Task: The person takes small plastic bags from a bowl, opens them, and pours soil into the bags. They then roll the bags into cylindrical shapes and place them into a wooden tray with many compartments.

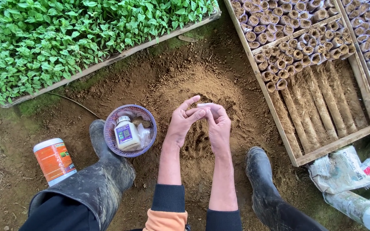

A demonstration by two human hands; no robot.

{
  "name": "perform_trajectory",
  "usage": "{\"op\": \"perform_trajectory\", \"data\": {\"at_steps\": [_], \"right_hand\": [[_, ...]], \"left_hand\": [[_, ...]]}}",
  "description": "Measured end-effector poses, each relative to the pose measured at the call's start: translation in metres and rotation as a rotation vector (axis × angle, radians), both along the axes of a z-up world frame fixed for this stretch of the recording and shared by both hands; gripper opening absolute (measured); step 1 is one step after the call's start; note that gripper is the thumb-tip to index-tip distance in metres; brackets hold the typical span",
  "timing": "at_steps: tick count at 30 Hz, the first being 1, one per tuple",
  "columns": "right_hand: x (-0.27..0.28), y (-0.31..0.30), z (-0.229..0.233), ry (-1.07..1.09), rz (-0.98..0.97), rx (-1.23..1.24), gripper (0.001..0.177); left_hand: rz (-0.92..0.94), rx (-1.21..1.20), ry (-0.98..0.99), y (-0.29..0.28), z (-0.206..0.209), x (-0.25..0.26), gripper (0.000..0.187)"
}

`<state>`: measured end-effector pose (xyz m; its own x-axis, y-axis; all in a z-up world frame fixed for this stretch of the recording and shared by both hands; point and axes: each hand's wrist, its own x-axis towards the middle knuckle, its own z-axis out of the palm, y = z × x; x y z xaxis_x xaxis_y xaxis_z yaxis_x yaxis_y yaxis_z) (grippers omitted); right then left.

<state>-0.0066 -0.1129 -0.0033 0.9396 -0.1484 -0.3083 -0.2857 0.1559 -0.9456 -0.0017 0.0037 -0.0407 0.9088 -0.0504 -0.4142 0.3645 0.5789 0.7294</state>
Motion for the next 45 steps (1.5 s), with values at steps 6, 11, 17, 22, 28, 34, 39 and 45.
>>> {"op": "perform_trajectory", "data": {"at_steps": [6, 11, 17, 22, 28, 34, 39, 45], "right_hand": [[-0.005, -0.005, -0.016, 0.055, 0.094, 0.006, 0.013], [-0.013, -0.009, -0.031, 0.138, 0.168, -0.026, 0.016], [-0.014, -0.019, -0.039, 0.211, 0.225, -0.01, 0.042], [-0.004, -0.037, -0.037, 0.231, 0.119, -0.413, 0.042], [0.013, -0.026, -0.074, 0.043, 0.094, -0.854, 0.064], [0.017, 0.007, -0.098, 0.035, 0.437, -1.018, 0.103], [-0.009, 0.028, -0.118, -0.058, 0.606, -1.221, 0.095], [-0.019, 0.023, -0.189, -0.178, 0.609, -1.606, 0.013]], "left_hand": [[-0.101, -0.189, -0.023, 0.001, 0.01, -0.006, 0.075], [-0.146, -0.263, -0.078, 0.009, 0.001, -0.008, 0.079], [-0.154, -0.205, -0.114, 0.022, 0.007, -0.003, 0.088], [-0.063, -0.108, -0.104, 0.038, 0.021, -0.002, 0.096], [0.028, -0.055, -0.109, 0.053, 0.026, -0.003, 0.092], [-0.028, 0.183, -0.076, 0.055, 0.05, 0.0, 0.086], [-0.163, 0.399, -0.023, 0.051, 0.072, 0.002, 0.094], [-0.454, 0.808, 0.044, 0.027, 0.075, -0.006, 0.081]]}}
